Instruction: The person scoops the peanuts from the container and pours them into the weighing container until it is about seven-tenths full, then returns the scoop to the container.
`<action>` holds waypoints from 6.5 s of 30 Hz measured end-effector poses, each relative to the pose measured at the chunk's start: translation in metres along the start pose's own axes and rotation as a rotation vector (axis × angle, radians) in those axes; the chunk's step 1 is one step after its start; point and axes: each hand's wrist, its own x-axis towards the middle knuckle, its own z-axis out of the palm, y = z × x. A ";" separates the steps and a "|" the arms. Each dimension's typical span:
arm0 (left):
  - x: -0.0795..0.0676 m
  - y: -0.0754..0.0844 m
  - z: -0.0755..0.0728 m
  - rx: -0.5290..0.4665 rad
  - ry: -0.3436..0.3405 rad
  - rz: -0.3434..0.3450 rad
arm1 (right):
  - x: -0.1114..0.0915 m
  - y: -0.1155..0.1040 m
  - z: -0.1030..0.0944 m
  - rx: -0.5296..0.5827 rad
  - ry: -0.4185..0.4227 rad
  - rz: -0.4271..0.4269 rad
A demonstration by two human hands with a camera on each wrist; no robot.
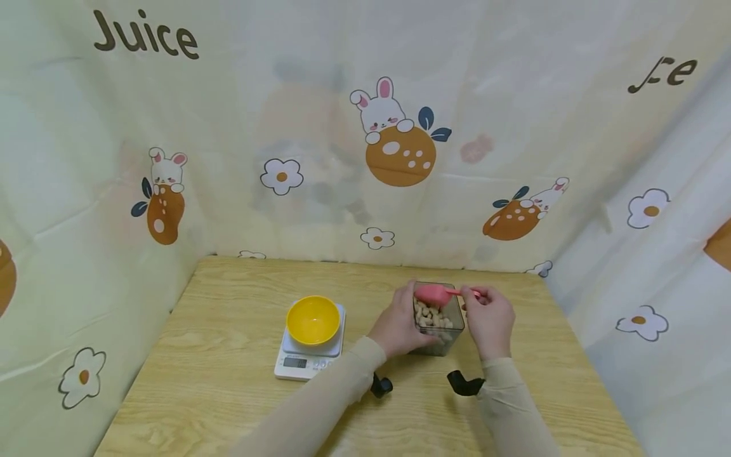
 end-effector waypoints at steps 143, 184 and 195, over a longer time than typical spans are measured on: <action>-0.075 0.007 -0.008 0.098 0.018 0.016 | -0.057 -0.013 -0.029 0.203 -0.407 0.142; -0.077 0.008 -0.009 0.098 0.016 0.014 | -0.054 -0.002 -0.043 0.329 -0.447 0.215; -0.076 0.008 -0.008 0.095 0.020 0.017 | -0.050 -0.001 -0.041 0.349 -0.468 0.269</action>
